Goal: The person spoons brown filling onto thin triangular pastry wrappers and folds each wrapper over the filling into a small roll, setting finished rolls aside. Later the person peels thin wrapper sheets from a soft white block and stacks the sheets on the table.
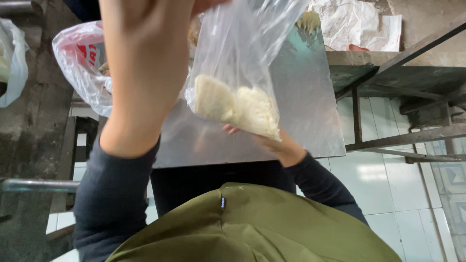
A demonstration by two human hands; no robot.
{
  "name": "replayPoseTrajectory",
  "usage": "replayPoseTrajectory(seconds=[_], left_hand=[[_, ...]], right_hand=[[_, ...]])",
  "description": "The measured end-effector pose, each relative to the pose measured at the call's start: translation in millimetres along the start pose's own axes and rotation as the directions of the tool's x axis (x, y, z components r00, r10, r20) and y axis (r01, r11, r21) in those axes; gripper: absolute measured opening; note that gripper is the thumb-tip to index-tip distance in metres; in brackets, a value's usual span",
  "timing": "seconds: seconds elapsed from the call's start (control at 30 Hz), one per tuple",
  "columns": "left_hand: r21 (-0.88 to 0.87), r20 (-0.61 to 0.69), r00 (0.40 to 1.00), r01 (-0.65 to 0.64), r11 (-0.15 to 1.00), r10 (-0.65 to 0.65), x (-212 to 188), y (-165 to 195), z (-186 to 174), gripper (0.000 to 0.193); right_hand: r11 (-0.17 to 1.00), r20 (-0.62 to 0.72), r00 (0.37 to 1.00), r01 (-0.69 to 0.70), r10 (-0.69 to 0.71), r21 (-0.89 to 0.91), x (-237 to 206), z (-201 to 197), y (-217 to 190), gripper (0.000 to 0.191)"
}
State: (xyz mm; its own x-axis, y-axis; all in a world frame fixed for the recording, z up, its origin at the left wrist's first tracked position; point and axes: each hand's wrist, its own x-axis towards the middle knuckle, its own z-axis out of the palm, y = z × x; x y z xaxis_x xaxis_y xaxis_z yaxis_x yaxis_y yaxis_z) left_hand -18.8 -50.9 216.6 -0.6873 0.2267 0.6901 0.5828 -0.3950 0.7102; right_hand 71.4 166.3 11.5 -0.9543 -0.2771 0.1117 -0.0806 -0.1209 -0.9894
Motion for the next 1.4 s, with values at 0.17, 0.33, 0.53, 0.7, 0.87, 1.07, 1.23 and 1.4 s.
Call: replayPoseTrajectory(seconds=[0.17, 0.33, 0.53, 0.7, 0.87, 1.07, 1.23, 1.4], left_hand=[[0.131, 0.185, 0.962, 0.179, 0.975, -0.201, -102, 23, -10, 0.048], [0.038, 0.154, 0.942, 0.297, 0.954, -0.299, -144, 36, -2, 0.049], [0.013, 0.212, 0.945, 0.253, 0.967, -0.250, -174, 54, -8, 0.034], [0.237, 0.327, 0.932, 0.078, 0.968, -0.155, -175, 32, 3, 0.028], [0.361, 0.599, 0.785, -0.088, 0.929, -0.158, -193, -13, 29, 0.025], [0.417, 0.492, 0.854, -0.059, 0.907, -0.170, -241, -31, 74, 0.068], [0.545, 0.671, 0.739, -0.437, 0.715, -0.060, -283, -57, 119, 0.069], [0.578, 0.492, 0.834, -0.099, 0.810, -0.249, -287, -70, 105, 0.017]], right_hand=[[0.826, 0.026, 0.995, -0.090, 0.091, 0.557, -30, -25, -23, 0.065], [0.986, 0.102, 0.990, -0.083, 0.098, -0.142, -7, 29, -14, 0.075], [0.808, -0.095, 0.971, 0.125, -0.218, -0.576, -40, 35, -27, 0.060], [0.252, -0.116, 0.866, 0.011, -0.486, -0.968, -47, -34, -22, 0.049], [-0.034, -0.046, 0.920, -0.064, -0.388, -0.997, -68, -89, -29, 0.043], [0.432, -0.391, 0.828, -0.205, -0.401, -0.878, -172, -52, -57, 0.054], [0.765, -0.651, 0.594, -0.089, -0.473, -0.638, -230, 40, -83, 0.023], [0.727, -0.124, 0.988, -0.153, 0.095, -0.669, -246, 59, -102, 0.030]])
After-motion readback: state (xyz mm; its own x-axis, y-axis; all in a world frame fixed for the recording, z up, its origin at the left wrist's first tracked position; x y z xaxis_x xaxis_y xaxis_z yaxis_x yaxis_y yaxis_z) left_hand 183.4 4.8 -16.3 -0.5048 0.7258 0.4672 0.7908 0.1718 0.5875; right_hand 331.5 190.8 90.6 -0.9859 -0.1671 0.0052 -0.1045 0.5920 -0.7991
